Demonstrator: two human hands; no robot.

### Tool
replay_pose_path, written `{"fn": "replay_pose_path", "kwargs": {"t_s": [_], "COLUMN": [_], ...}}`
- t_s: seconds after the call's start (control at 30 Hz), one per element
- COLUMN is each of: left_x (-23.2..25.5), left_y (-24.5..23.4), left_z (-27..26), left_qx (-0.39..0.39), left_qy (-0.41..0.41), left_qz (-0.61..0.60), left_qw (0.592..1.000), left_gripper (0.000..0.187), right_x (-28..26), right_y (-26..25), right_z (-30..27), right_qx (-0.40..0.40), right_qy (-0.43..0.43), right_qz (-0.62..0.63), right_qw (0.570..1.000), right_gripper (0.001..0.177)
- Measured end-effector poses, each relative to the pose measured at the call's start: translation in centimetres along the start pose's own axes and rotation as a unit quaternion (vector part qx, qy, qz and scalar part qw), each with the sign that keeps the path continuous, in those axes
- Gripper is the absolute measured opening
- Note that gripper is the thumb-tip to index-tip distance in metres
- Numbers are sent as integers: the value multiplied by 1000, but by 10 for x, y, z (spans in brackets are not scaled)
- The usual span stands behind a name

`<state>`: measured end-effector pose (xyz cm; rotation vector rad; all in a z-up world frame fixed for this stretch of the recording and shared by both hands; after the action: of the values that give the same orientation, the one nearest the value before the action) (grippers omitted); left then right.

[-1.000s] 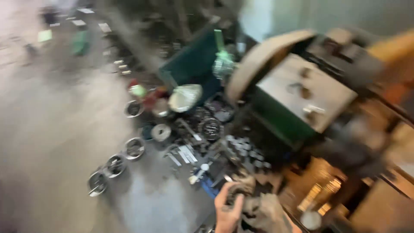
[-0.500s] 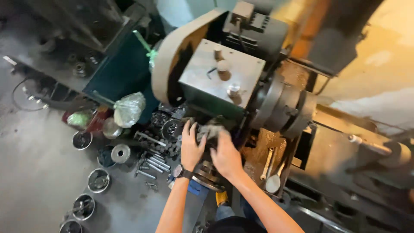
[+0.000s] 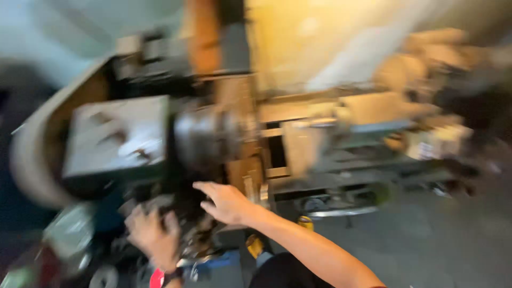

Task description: The person operates a metal lathe, using a wrench to tighten a chuck and a cloth to wipe the machine. They then use a file to smooth the surface of a rotating metal part.

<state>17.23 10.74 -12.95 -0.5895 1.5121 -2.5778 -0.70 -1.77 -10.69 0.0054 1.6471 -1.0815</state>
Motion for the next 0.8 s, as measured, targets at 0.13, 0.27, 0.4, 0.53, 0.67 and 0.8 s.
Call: {"fn": "replay_pose_path", "kwargs": {"t_s": [0.13, 0.27, 0.4, 0.53, 0.67, 0.8], "left_x": [67, 159, 364, 482, 541, 545], "left_y": [12, 99, 89, 96, 89, 90], "left_z": [-29, -41, -76, -103, -97, -97], "left_qx": [75, -72, -247, -424, -460, -450], "left_qy": [65, 202, 229, 307, 330, 302], "left_qz": [-63, -452, -358, -362, -325, -332], "left_qw": [993, 866, 871, 771, 758, 772], "left_gripper": [41, 53, 52, 51, 49, 49], "right_x": [97, 205, 287, 299, 316, 330], "right_y": [-106, -232, -292, -329, -336, -330], "right_z": [-131, -302, -411, -422, -401, -398], "right_qx": [158, 446, 531, 523, 443, 397], "right_qy": [69, 244, 370, 340, 354, 396], "right_qz": [136, 78, 47, -163, -207, -212], "right_qw": [976, 858, 761, 765, 797, 800], "right_gripper": [41, 27, 44, 71, 83, 80]}}
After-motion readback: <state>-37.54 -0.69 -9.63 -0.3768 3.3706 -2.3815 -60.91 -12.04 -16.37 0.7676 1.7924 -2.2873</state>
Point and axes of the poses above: each hand's wrist, its own z-axis towards the middle knuckle, its own y-axis out of the palm, x = y × z, the point moved 8 cm from there along z, towards the middle knuckle, and after that the axes turned 7 degrees about -x, right-handed, at the moved point
